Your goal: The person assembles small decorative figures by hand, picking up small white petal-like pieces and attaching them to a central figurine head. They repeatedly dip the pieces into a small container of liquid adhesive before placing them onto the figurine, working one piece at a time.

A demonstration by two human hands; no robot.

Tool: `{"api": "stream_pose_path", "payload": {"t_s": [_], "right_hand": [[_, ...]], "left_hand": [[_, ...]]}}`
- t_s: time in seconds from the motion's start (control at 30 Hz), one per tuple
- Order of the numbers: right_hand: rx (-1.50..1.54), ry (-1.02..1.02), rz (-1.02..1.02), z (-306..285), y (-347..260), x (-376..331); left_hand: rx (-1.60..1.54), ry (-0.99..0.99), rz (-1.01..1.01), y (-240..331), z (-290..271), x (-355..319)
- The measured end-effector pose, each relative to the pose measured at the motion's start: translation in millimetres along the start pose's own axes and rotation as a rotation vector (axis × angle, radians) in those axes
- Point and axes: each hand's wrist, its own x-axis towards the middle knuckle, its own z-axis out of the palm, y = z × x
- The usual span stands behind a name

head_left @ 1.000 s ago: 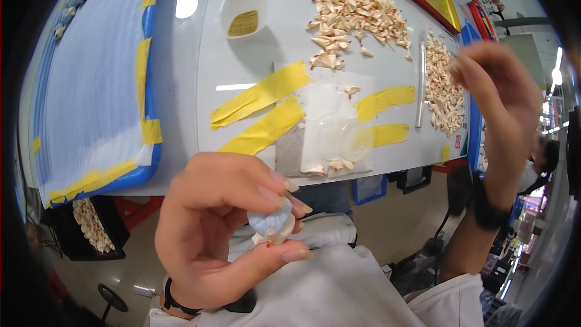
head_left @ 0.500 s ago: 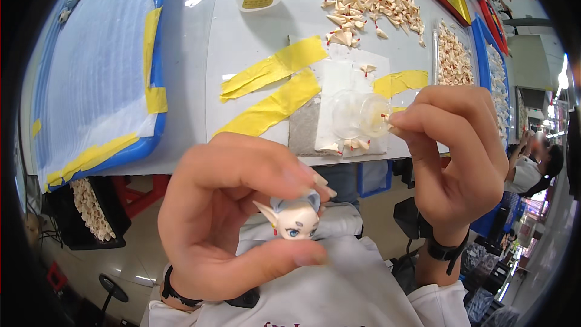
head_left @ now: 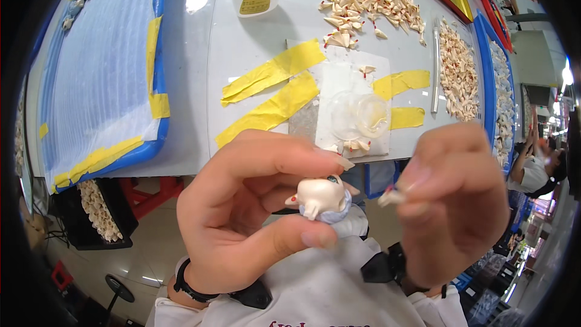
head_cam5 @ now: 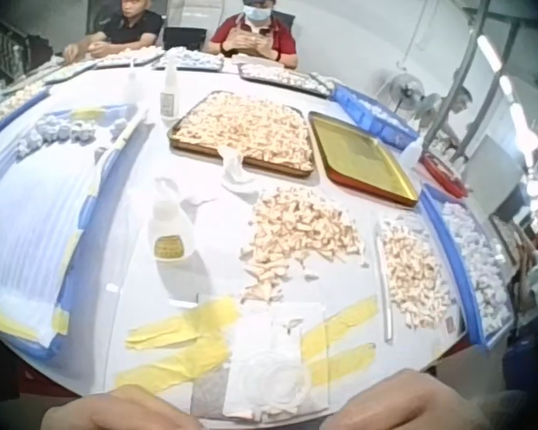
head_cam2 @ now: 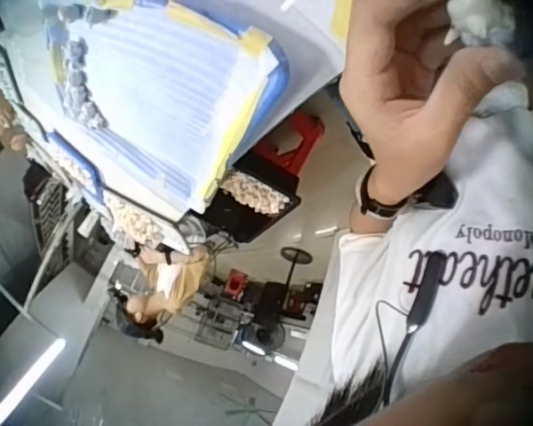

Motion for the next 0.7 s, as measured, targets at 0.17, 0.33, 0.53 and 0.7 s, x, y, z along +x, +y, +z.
{"api": "stream_pose_path", "payload": {"t_s": [0.17, 0.33, 0.53, 0.7], "right_hand": [[0.041, 0.024, 0.080, 16, -6, -10], [-0.108, 0.080, -0.083, 23, -3, -8], [-0.117, 0.098, -0.089, 27, -4, -10], [0.240, 0.057, 0.246, 19, -18, -7]], "left_hand": [[0.123, 0.126, -0.011, 4, 10, -1], [0.152, 0.084, 0.040, -4, -3, -7], [0.174, 0.090, 0.088, -3, -1, -8], [0.484, -0.028, 0.399, -3, -11, -2]]}}
